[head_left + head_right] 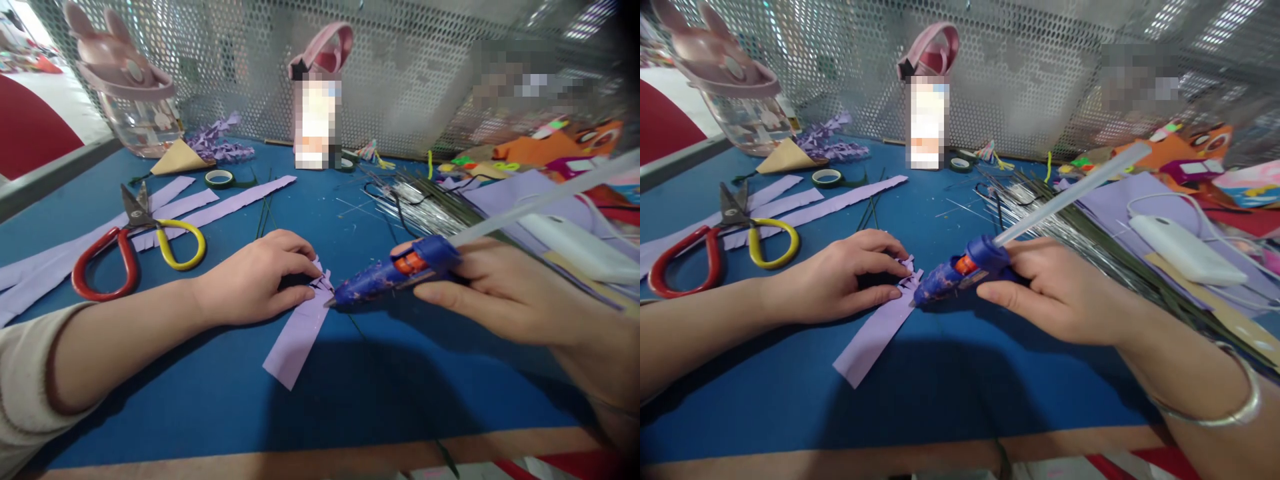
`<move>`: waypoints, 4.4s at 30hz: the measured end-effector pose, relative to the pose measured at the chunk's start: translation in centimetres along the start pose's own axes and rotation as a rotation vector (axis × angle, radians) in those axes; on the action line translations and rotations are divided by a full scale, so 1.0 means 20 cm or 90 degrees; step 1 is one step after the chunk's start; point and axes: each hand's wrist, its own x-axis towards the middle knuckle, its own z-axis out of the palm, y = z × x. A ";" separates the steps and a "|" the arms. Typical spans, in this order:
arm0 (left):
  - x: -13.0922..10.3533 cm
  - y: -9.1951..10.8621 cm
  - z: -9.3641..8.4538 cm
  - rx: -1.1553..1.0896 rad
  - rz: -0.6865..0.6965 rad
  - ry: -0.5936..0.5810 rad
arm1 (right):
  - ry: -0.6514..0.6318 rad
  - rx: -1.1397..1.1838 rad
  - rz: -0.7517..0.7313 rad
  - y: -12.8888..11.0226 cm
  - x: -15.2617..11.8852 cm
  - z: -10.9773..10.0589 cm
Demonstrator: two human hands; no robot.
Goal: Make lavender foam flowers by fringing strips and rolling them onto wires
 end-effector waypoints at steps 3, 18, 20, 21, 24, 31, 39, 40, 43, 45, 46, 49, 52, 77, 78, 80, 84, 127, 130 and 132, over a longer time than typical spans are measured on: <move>0.00 0.00 0.00 -0.008 0.005 -0.002 | -0.058 -0.054 -0.085 0.06 0.00 -0.06; 0.00 0.04 -0.01 -0.028 -0.047 -0.014 | 0.257 0.238 0.128 0.50 0.23 -0.07; 0.00 0.04 -0.01 -0.034 -0.054 -0.010 | 0.282 0.064 0.096 0.57 0.32 -0.05; 0.00 0.04 -0.01 -0.036 -0.057 -0.008 | 0.297 -0.008 0.066 0.60 0.37 -0.04; 0.00 0.05 -0.01 -0.034 -0.066 -0.005 | 0.291 -0.170 -0.002 0.68 0.50 0.02; 0.00 0.05 -0.01 -0.024 -0.054 0.007 | 0.145 -0.316 -0.035 0.68 0.64 0.04; 0.01 0.01 0.05 0.095 -0.122 0.040 | 0.057 -0.064 0.052 0.06 0.32 0.09; 0.02 0.02 0.04 0.111 -0.112 0.032 | 0.020 -0.020 0.065 0.00 0.29 0.10; 0.06 0.04 0.00 0.172 -0.069 0.068 | -0.094 0.083 0.106 -0.11 0.20 0.13; 0.08 0.05 -0.05 0.210 -0.040 0.133 | -0.169 0.174 0.151 -0.12 0.17 0.14; 0.10 0.06 -0.08 0.225 -0.032 0.166 | -0.189 0.213 0.172 -0.11 0.15 0.14; 0.14 0.08 -0.16 0.273 -0.001 0.264 | -0.143 0.289 0.209 -0.09 0.14 0.14; 0.17 0.10 -0.21 0.317 0.037 0.321 | -0.085 0.391 0.221 -0.09 0.13 0.12; 0.23 0.37 -0.30 0.589 0.122 0.251 | 0.009 0.371 0.006 -0.17 0.11 0.07; 0.26 0.38 -0.31 0.595 0.134 0.238 | -0.001 0.424 0.021 -0.17 0.11 0.06; 0.30 0.41 -0.33 0.601 0.158 0.209 | -0.020 0.522 0.051 -0.15 0.11 0.04; 0.33 0.45 -0.34 0.554 0.183 0.158 | -0.069 0.653 0.079 -0.12 0.11 0.02; 0.16 0.33 0.00 -0.618 -0.254 0.468 | 0.330 0.067 -0.172 -0.21 0.01 0.17; 0.16 0.32 -0.01 -0.612 -0.234 0.458 | 0.307 0.194 -0.089 -0.21 0.03 0.17; 0.15 0.32 -0.01 -0.612 -0.228 0.446 | 0.264 0.279 -0.056 -0.21 0.04 0.17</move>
